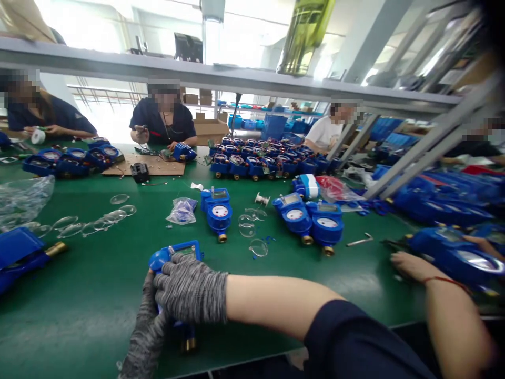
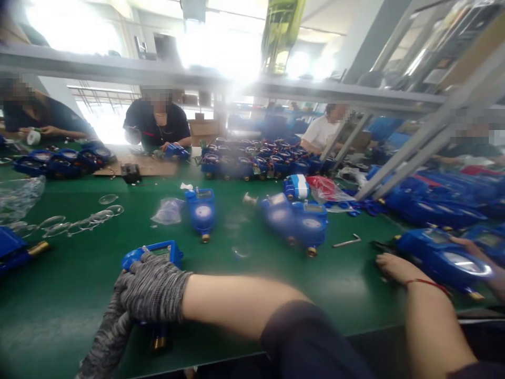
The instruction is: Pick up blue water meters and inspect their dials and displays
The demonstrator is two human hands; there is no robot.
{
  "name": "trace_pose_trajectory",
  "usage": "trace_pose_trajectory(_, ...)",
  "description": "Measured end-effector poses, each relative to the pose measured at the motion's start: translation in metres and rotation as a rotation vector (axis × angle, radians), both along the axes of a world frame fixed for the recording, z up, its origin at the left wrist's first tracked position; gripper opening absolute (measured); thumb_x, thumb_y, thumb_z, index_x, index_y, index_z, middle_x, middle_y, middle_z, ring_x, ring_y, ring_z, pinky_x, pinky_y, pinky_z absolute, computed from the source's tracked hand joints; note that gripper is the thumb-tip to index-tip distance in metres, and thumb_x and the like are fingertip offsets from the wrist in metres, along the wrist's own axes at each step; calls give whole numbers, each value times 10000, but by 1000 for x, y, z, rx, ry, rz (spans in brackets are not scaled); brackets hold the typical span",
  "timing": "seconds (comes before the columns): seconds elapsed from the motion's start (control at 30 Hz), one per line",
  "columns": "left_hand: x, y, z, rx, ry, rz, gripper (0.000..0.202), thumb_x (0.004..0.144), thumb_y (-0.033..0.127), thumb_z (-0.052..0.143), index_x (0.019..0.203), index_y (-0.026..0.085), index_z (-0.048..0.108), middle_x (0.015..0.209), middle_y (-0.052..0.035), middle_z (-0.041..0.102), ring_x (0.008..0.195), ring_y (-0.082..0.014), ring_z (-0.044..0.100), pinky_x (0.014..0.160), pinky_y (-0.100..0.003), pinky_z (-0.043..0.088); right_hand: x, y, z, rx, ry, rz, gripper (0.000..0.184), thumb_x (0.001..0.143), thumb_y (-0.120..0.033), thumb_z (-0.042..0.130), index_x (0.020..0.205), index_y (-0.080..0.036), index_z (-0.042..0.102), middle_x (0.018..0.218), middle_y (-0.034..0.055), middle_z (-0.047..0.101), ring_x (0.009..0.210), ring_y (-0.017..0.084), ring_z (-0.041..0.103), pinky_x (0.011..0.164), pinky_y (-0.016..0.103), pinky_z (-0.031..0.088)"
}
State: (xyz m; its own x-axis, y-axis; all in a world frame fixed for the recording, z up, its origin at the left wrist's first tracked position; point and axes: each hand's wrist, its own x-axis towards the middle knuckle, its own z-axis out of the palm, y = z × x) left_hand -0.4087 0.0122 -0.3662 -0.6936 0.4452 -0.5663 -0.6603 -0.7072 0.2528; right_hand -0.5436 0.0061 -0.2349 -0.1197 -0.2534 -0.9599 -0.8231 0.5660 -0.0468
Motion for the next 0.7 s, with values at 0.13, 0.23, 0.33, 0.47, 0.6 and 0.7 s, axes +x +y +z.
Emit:
trace_pose_trajectory(0.13,-9,-15,-1,262,-66,-19,1155,617,540,819,1556,241,217,1562,-34,321,1406,-247,372,1125,-354,397,21,37,18,-296,318,-187,293,893,-429,579,1002,-182,691,1025,53,636,899,228,526,757,409,420)
trace_pose_trajectory(0.23,-16,-21,-12,403,-99,-74,877,729,476,796,1484,378,360,1476,19,453,1319,-235,481,1061,-363,468,27,84,62,-510,796,-425,217,895,-240,538,1054,-154,658,1003,47,646,938,168,569,866,331,450)
trace_pose_trajectory(0.33,-18,-22,-20,194,-96,-160,913,576,591,842,1382,328,504,1426,16,502,1312,-246,477,1096,-404,432,19,143,122,-225,1262,-538,194,888,-152,518,987,-106,678,975,70,662,918,156,594,898,264,448)
trace_pose_trajectory(0.47,-2,-13,-1,-243,90,-247,931,643,756,697,1446,374,424,1399,-16,477,1213,-284,514,1081,-516,406,10,208,177,437,1416,-647,247,909,-184,547,1086,-92,692,1081,97,651,951,186,581,859,269,412)
trace_pose_trajectory(0.6,19,1,24,-566,204,-111,1037,658,720,699,1519,283,321,1460,-87,373,1230,-343,476,1067,-536,405,13,233,182,514,1377,-659,230,917,-254,544,976,-110,714,988,103,647,870,192,559,788,294,393)
trace_pose_trajectory(0.7,23,7,22,-609,270,-74,964,643,673,738,1459,320,366,1407,-61,438,1186,-297,521,1007,-509,470,14,239,176,490,1349,-642,206,893,-274,559,934,-148,717,940,104,636,899,193,563,817,298,397)
